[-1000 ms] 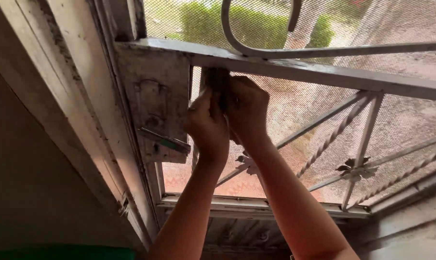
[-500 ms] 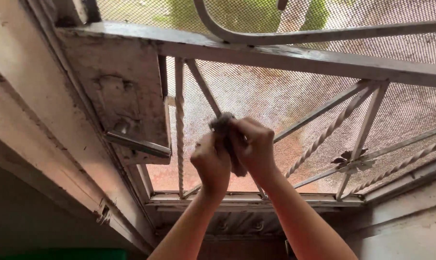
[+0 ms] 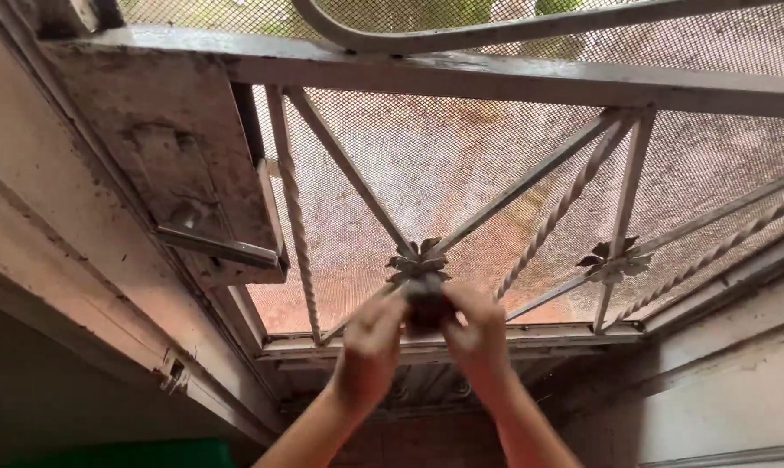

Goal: The recorder cleans a decorative metal screen door using a cloth and a bucket of water.

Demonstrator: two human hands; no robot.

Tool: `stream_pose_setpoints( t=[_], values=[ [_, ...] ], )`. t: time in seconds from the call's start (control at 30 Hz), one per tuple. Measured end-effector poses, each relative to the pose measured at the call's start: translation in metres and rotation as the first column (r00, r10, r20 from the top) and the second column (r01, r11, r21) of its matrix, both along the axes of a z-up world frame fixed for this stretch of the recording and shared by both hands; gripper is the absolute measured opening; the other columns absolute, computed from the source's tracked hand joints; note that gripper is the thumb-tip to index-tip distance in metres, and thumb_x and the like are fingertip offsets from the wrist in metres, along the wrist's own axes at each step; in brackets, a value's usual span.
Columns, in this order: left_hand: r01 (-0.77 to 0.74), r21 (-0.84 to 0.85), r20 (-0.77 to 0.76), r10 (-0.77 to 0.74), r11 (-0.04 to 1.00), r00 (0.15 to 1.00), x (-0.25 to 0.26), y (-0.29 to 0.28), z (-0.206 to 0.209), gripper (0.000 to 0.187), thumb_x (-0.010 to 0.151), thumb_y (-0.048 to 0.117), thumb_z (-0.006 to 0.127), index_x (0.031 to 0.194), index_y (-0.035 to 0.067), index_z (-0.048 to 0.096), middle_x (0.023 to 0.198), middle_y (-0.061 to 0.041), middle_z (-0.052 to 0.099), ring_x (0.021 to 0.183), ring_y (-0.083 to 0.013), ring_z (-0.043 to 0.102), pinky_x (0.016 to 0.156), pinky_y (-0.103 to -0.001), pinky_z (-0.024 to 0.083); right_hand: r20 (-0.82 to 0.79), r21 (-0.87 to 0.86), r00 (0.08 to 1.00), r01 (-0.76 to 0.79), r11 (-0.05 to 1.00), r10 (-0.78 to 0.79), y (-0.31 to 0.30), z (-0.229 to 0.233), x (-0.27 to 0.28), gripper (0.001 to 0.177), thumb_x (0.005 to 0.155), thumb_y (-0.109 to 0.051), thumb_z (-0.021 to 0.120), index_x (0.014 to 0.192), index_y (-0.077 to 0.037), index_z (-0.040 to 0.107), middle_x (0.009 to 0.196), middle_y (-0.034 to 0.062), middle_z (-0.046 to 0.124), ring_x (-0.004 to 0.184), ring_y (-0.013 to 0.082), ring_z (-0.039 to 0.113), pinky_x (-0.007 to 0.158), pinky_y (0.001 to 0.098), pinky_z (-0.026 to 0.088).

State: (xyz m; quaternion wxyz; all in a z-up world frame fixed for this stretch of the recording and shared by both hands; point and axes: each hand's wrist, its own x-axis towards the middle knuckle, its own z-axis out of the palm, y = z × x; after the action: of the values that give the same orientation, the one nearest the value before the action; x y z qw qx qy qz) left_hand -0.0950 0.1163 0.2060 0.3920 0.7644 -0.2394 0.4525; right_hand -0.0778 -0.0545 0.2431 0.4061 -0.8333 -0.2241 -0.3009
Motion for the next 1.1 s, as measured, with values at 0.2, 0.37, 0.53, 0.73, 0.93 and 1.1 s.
stream_pose_setpoints(
  t=[0.2,0.37,0.53,0.73,0.93,1.1],
  values=[
    [0.023,-0.079,0.008,-0.022,0.997,1.000,-0.001,-0.014,-0.025,0.034,0.086,-0.013,0.068,0.118,-0.001,0.068,0.104,-0.015,0.066,0.094,-0.0332,0.066,0.082,-0.041,0.056,-0.165,0.430,0.957,0.287,0.856,-0.238,0.004,-0.068,-0.017,0.023,0.090,0.000,0.070,0.113,-0.001,0.075,0.094,0.0104,0.076,0.082,0.0225,0.073,0.073,0.0295,0.056],
    [-0.085,-0.040,0.123,0.089,0.996,0.988,0.050,-0.011,-0.007,0.040,0.083,-0.009,0.071,0.122,0.000,0.069,0.116,-0.014,0.065,0.107,-0.0314,0.062,0.088,-0.041,0.055,0.257,0.346,0.937,0.137,0.928,-0.234,0.035,-0.064,0.038,0.029,0.091,-0.001,0.072,0.120,0.002,0.070,0.120,0.0111,0.067,0.110,0.0254,0.066,0.092,0.0342,0.057],
    [-0.084,0.107,0.146,0.068,0.991,0.987,0.065,0.000,-0.010,0.042,0.083,-0.009,0.071,0.125,-0.004,0.068,0.124,-0.014,0.064,0.113,-0.0317,0.061,0.095,-0.042,0.056,0.504,0.125,0.835,0.184,0.975,-0.222,0.040,-0.098,0.085,0.015,0.095,-0.004,0.074,0.109,-0.001,0.072,0.115,0.0057,0.062,0.109,0.0287,0.057,0.095,0.0399,0.050],
    [-0.086,0.011,0.177,0.083,0.996,0.981,0.065,-0.009,-0.035,0.035,0.082,-0.008,0.072,0.117,-0.002,0.070,0.118,-0.012,0.066,0.109,-0.0306,0.063,0.093,-0.039,0.057,0.617,-0.046,0.777,0.191,0.980,-0.123,0.016,-0.105,0.090,0.011,0.092,-0.007,0.075,0.102,-0.009,0.072,0.114,0.0031,0.061,0.102,0.0265,0.056,0.092,0.0405,0.049],
    [-0.088,0.129,-0.015,0.091,0.988,0.996,0.044,-0.011,-0.032,0.019,0.080,-0.007,0.075,0.096,0.001,0.069,0.097,-0.012,0.066,0.096,-0.0312,0.061,0.081,-0.041,0.055,0.621,-0.155,0.783,0.154,0.976,-0.025,0.011,-0.101,0.064,0.025,0.083,-0.007,0.078,0.108,-0.008,0.076,0.119,0.0049,0.061,0.101,0.0284,0.056,0.089,0.0412,0.047],
    [-0.080,0.111,-0.039,0.085,0.991,0.996,0.036,-0.020,-0.044,0.032,0.078,-0.006,0.074,0.110,-0.003,0.072,0.094,-0.016,0.066,0.087,-0.0330,0.067,0.072,-0.040,0.057,0.215,0.060,0.963,0.155,0.986,-0.164,0.017,-0.133,0.052,0.015,0.084,0.003,0.070,0.098,-0.002,0.073,0.104,0.0082,0.063,0.101,0.0295,0.062,0.087,0.0376,0.050]
  ],
)
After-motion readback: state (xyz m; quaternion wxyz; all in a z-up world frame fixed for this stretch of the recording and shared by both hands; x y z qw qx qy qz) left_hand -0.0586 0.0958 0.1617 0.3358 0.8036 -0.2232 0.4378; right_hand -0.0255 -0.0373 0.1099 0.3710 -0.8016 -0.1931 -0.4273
